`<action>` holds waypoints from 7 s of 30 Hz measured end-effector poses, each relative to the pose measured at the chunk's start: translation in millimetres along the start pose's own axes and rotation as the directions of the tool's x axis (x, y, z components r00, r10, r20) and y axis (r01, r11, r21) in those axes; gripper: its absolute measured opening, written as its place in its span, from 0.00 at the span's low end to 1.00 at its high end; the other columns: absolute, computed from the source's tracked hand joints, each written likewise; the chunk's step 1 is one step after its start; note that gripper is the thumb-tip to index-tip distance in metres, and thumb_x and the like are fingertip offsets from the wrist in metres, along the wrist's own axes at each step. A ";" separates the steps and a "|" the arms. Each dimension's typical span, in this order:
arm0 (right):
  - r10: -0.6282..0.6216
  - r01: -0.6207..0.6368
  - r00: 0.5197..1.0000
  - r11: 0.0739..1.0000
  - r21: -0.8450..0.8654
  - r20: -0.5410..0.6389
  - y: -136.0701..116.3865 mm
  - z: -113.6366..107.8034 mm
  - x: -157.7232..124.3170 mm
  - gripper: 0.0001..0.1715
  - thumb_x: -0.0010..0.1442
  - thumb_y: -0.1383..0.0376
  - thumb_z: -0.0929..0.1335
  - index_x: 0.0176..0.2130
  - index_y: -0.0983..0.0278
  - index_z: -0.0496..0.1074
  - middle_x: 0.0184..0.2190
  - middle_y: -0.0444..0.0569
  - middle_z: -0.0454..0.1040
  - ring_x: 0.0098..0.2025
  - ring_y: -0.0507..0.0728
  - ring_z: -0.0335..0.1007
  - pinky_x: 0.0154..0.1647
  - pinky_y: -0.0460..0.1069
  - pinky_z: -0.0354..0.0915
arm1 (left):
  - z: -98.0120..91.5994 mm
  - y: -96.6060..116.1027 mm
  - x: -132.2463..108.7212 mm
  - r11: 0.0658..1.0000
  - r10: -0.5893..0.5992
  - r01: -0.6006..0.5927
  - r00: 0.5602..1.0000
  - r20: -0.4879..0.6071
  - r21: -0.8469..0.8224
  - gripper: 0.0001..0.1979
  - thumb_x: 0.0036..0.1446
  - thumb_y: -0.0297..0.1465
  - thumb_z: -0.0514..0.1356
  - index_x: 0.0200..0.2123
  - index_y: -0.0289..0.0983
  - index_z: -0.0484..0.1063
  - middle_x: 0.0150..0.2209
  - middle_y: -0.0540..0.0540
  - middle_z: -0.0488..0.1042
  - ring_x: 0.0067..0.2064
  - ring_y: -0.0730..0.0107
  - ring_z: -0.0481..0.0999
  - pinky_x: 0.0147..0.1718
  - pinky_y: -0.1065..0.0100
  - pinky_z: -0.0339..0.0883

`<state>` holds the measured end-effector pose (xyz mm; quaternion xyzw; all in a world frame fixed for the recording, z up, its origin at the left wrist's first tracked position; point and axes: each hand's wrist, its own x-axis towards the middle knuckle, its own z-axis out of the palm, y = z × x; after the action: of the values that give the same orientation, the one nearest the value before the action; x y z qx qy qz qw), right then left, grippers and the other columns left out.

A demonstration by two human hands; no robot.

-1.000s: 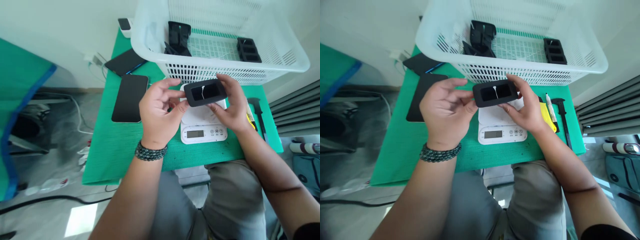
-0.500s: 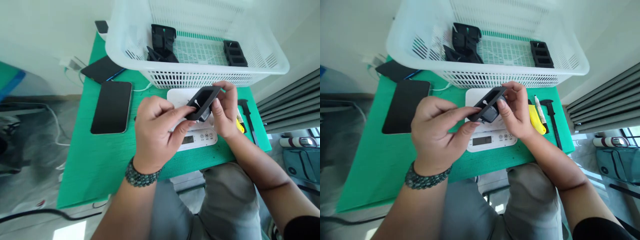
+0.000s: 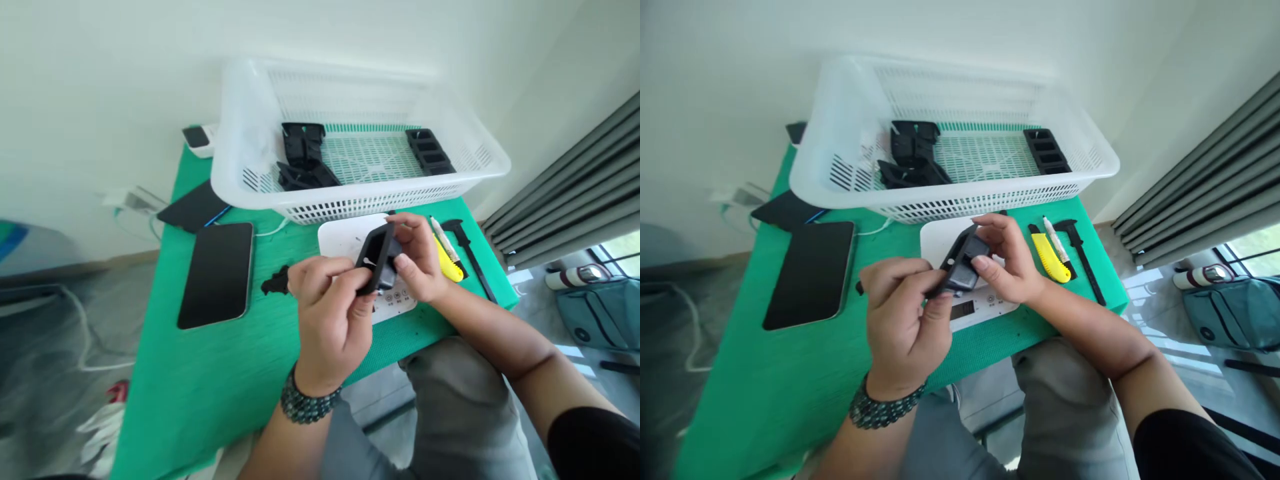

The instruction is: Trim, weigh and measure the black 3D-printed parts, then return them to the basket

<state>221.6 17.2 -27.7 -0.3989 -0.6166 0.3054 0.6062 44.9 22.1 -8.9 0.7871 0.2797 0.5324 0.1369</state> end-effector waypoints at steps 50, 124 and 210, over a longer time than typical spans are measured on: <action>0.309 -0.274 0.935 0.941 0.196 -0.174 -21.8 -6.7 -30.1 0.41 0.52 0.47 0.81 0.54 0.63 0.69 0.27 0.41 0.76 0.28 0.53 0.75 0.24 0.47 0.69 | 40.6 3.8 8.2 0.002 -0.549 0.507 0.721 0.423 -0.862 0.25 0.53 0.56 0.72 0.37 0.41 0.76 0.31 0.50 0.81 0.16 0.82 0.59 0.17 0.71 0.62; 0.171 -0.276 0.955 0.810 -0.517 -0.242 -23.5 1.2 -16.6 0.31 0.69 0.42 0.66 0.24 0.59 0.62 0.19 0.43 0.69 0.22 0.52 0.62 0.24 0.49 0.57 | -3.7 -18.6 0.2 0.851 -0.404 0.438 0.898 0.172 -0.290 0.24 0.64 0.52 0.63 0.27 0.39 0.66 0.20 0.52 0.70 0.22 0.74 0.67 0.23 0.69 0.59; 0.364 -0.711 0.695 0.223 -0.667 -0.620 -36.5 -136.3 -53.4 0.24 0.60 0.54 0.72 0.51 0.66 0.77 0.46 0.56 0.80 0.44 0.63 0.77 0.45 0.55 0.69 | 3.0 -50.7 36.2 0.977 -0.184 0.154 0.960 0.210 0.150 0.13 0.61 0.28 0.60 0.48 0.40 0.79 0.54 0.42 0.82 0.58 0.49 0.79 0.62 0.44 0.70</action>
<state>349.4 -61.4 -12.5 -0.8850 -0.3852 0.0619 0.2540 42.7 84.5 -8.5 0.8224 0.3634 0.4074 0.1601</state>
